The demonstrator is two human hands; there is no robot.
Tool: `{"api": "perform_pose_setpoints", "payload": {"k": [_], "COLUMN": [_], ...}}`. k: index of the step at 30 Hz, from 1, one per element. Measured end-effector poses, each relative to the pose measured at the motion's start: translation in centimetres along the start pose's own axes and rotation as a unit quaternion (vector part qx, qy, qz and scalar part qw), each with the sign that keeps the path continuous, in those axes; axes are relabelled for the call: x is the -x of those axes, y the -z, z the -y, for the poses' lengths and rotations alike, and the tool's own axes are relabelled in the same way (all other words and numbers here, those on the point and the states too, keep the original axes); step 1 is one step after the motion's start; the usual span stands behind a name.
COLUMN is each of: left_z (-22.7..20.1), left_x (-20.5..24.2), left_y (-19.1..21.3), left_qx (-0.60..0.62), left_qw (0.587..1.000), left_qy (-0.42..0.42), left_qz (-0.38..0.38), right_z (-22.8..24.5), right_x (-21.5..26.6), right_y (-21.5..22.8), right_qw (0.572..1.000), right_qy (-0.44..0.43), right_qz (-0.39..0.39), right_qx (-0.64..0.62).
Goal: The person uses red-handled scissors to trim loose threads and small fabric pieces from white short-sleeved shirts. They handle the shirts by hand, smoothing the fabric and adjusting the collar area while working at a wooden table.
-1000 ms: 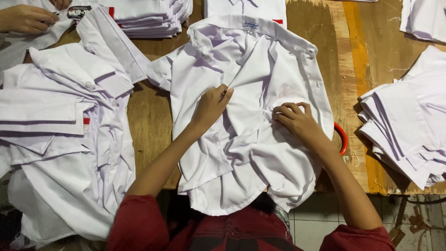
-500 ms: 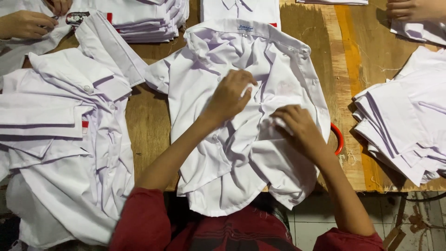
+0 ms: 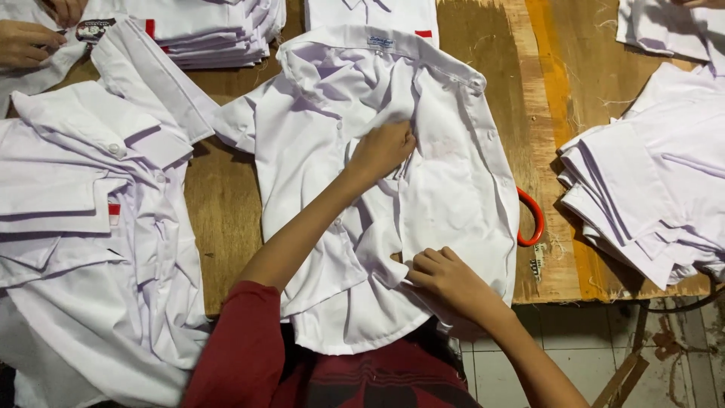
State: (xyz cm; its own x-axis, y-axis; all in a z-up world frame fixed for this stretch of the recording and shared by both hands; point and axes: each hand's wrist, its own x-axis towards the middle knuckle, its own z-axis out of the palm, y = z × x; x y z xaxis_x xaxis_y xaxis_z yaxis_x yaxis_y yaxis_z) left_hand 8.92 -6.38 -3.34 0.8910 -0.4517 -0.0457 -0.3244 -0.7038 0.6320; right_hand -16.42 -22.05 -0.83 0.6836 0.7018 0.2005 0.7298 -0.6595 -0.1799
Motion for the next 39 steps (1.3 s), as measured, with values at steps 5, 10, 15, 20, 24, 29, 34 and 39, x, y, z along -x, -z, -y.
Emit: {"api": "perform_pose_setpoints", "payload": {"k": [5, 10, 15, 20, 24, 29, 34, 39], "left_z": [-0.1, -1.3, -3.1, -6.9, -4.5, -3.6, -1.5, -0.4], "left_x": [-3.0, -4.9, -1.8, 8.1, 8.8, 6.5, 4.2, 3.8], "left_y": [1.1, 2.6, 2.7, 5.2, 1.4, 3.3, 2.2, 1.0], "left_qx": [0.101, 0.236, 0.064, -0.044, -0.097, -0.031, -0.008, -0.007], "left_qw": [0.988, 0.938, 0.950, 0.995, 0.987, 0.999, 0.995, 0.995], "left_qy": [-0.001, -0.072, -0.174, -0.091, -0.027, -0.015, -0.026, -0.031], "left_qz": [-0.118, -0.244, -0.249, 0.004, 0.124, 0.016, -0.099, -0.094], "right_z": [-0.9, -2.1, -3.3, -4.3, -2.7, -5.1, -2.7, -5.0], "right_x": [0.0, 0.0, 1.2, 3.0, 2.3, 3.7, 2.4, 5.5], "right_y": [1.5, 3.5, 4.1, 2.7, 3.2, 2.1, 4.1, 3.4], "right_qw": [0.999, 0.999, 0.976, 0.974, 0.985, 0.979, 0.981, 0.956], "right_qy": [-0.022, -0.027, -0.156, -0.209, -0.170, -0.187, -0.189, -0.277], "right_qz": [-0.025, -0.018, -0.053, -0.032, 0.025, -0.006, -0.011, -0.009], "right_qx": [0.040, 0.027, -0.144, -0.076, -0.034, -0.075, 0.042, -0.098]}}
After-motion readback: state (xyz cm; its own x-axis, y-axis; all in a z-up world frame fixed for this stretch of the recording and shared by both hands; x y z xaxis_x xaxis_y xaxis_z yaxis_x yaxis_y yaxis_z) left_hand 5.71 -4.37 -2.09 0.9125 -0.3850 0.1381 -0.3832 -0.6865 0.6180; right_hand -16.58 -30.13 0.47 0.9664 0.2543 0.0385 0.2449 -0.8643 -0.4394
